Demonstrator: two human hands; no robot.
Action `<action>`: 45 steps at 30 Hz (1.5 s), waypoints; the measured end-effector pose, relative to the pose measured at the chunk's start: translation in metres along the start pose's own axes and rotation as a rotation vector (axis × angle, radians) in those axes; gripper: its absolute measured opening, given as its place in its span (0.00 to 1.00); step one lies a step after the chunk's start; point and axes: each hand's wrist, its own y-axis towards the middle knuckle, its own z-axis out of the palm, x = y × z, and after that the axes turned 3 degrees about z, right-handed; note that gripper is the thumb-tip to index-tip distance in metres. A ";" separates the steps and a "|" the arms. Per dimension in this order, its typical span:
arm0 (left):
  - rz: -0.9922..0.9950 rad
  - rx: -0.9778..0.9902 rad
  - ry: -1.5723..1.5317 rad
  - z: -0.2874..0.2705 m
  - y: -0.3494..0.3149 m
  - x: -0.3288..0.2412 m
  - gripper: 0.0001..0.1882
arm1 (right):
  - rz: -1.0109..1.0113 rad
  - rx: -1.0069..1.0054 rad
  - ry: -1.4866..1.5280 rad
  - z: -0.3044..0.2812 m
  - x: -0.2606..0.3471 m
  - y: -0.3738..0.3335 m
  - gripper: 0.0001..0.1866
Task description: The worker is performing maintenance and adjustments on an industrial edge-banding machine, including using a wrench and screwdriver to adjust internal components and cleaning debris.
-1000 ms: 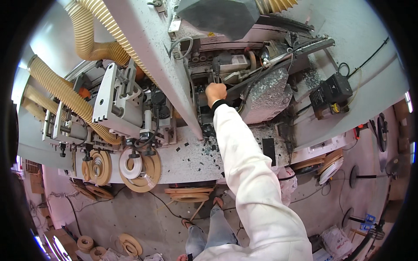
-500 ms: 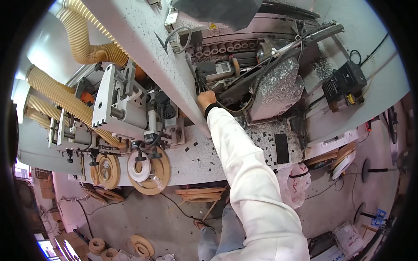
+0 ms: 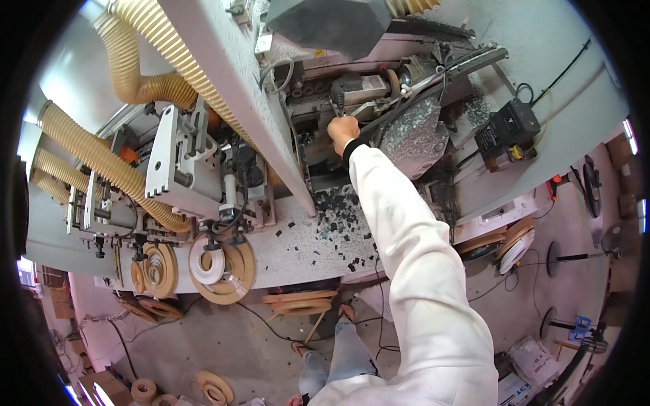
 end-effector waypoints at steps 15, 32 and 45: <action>-0.101 -0.045 0.181 0.007 -0.011 -0.079 0.23 | 0.017 0.067 -0.161 0.011 0.032 -0.008 0.20; -0.025 -0.114 -0.052 -0.021 0.005 -0.016 0.27 | 0.023 0.111 -0.144 0.088 -0.062 0.004 0.20; -0.134 -0.089 0.159 -0.024 0.021 -0.035 0.21 | -0.019 0.187 -0.232 0.134 -0.085 -0.007 0.18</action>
